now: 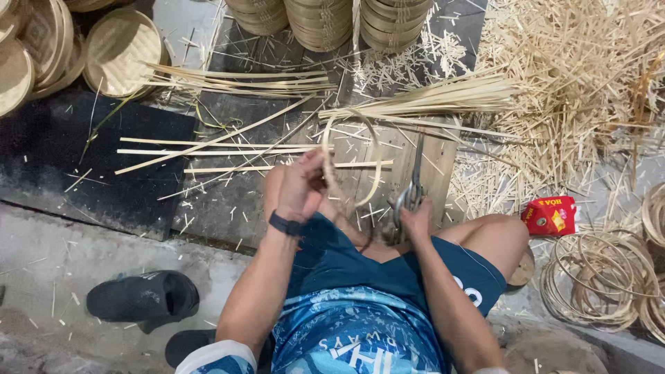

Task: The person sits on the floor and weaves thin bamboo strips into circular frames, using shears to trim excess material. The person repeatedly bends, interlaces, and cuts the strips to form and refine the rings.

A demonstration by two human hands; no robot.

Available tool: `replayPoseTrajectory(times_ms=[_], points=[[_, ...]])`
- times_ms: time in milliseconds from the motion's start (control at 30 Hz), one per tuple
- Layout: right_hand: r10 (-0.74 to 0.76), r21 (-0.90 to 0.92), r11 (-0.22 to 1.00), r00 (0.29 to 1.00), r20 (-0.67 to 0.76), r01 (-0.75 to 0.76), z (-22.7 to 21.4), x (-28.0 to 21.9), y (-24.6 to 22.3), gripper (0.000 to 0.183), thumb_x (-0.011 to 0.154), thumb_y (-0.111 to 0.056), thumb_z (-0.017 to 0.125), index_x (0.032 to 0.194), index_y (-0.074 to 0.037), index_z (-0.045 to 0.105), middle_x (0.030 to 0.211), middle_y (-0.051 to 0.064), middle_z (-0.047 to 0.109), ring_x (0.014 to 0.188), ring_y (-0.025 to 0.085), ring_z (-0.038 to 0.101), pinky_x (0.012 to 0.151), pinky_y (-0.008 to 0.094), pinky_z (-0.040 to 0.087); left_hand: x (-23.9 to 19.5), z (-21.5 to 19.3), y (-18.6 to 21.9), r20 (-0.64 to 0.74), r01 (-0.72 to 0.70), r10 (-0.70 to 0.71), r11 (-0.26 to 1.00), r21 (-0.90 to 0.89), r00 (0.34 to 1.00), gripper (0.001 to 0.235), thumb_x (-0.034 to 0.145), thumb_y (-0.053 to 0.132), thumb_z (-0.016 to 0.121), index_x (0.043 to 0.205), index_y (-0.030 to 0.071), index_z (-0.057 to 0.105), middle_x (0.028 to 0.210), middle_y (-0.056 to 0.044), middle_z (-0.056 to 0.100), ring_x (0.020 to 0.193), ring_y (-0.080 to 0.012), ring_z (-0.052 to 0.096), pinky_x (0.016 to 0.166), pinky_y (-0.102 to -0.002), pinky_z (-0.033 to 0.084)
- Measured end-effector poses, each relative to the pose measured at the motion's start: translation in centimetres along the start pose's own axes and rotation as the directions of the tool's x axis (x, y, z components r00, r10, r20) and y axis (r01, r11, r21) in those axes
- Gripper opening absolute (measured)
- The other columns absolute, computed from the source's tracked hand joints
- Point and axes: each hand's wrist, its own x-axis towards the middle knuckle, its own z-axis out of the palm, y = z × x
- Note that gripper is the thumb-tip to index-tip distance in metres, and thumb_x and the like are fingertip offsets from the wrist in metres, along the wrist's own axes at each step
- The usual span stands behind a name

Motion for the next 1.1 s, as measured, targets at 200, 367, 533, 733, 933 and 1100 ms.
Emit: replayPoseTrajectory(times_ms=[200, 367, 533, 733, 933, 1100], points=[[0.026, -0.028, 0.999, 0.995, 0.100, -0.023, 3.7, 3.3, 2.9, 0.049, 0.078, -0.041, 0.082, 0.091, 0.005, 0.074, 0.078, 0.018, 0.072, 0.071, 0.027, 0.070, 0.069, 0.042, 0.056, 1.2, -1.6, 3.3, 0.107, 0.048, -0.035, 0.991, -0.124, 0.994, 0.019, 0.102, 0.022, 0.063, 0.101, 0.003, 0.061, 0.073, -0.001, 0.050, 0.061, -0.0098, 0.042, 0.049, -0.024, 0.033], [-0.090, 0.754, 0.558, 0.878, 0.471, -0.347, -1.6, 2.4, -4.0, 0.058, 0.091, -0.050, 0.050, 0.103, 0.003, 0.071, 0.080, 0.012, 0.072, 0.072, 0.021, 0.070, 0.068, 0.035, 0.057, 1.2, -1.7, 2.4, 0.051, 0.115, -0.115, 0.993, -0.002, 0.992, 0.024, 0.102, 0.026, 0.066, 0.094, 0.003, 0.061, 0.068, 0.002, 0.045, 0.056, -0.0062, 0.037, 0.044, -0.021, 0.026], [-0.361, 0.774, 0.536, 0.738, 0.570, -0.336, -8.6, 1.9, -12.4, 0.053, 0.106, -0.044, 0.052, 0.107, 0.005, 0.071, 0.068, 0.003, 0.058, 0.058, 0.013, 0.054, 0.053, 0.027, 0.044, 1.5, -0.1, 0.9, -0.033, 0.253, -0.254, 0.930, 0.268, 0.967, 0.031, 0.099, 0.030, 0.067, 0.082, 0.005, 0.060, 0.059, 0.003, 0.043, 0.048, -0.0083, 0.037, 0.042, -0.023, 0.027], [-0.387, 0.755, 0.523, 0.678, 0.625, -0.396, -8.4, 1.8, -14.7, 0.042, 0.106, -0.034, 0.063, 0.075, -0.006, 0.060, 0.056, -0.005, 0.039, 0.048, 0.007, 0.036, 0.042, 0.023, 0.026, 1.2, 0.9, 0.4, 0.006, 0.219, -0.229, 0.939, 0.267, 0.973, 0.042, 0.099, 0.031, 0.071, 0.069, 0.013, 0.048, 0.053, 0.006, 0.039, 0.042, -0.0058, 0.032, 0.038, -0.023, 0.025], [-0.347, 0.701, 0.659, 0.717, 0.604, -0.272, -7.5, 2.2, -13.6, 0.047, 0.107, -0.034, 0.058, 0.070, -0.003, 0.063, 0.051, -0.003, 0.041, 0.041, 0.007, 0.033, 0.037, 0.025, 0.025, 0.8, 1.6, 0.1, -0.097, 0.228, -0.213, 0.955, 0.189, 0.972, 0.019, 0.098, 0.030, 0.068, 0.086, 0.016, 0.061, 0.058, 0.008, 0.044, 0.043, -0.0037, 0.033, 0.038, -0.021, 0.024], [-0.560, 0.433, 0.820, 0.684, 0.468, 0.375, -9.1, 3.9, -13.8, 0.030, 0.102, -0.027, 0.063, 0.104, 0.000, 0.077, 0.068, 0.000, 0.060, 0.063, 0.008, 0.052, 0.055, 0.025, 0.044, 1.7, -1.3, -0.1, -0.166, 0.228, -0.186, 0.930, 0.288, 0.968, 0.026, 0.099, 0.034, 0.064, 0.103, 0.010, 0.073, 0.066, 0.005, 0.056, 0.052, -0.0056, 0.047, 0.046, -0.021, 0.038]])
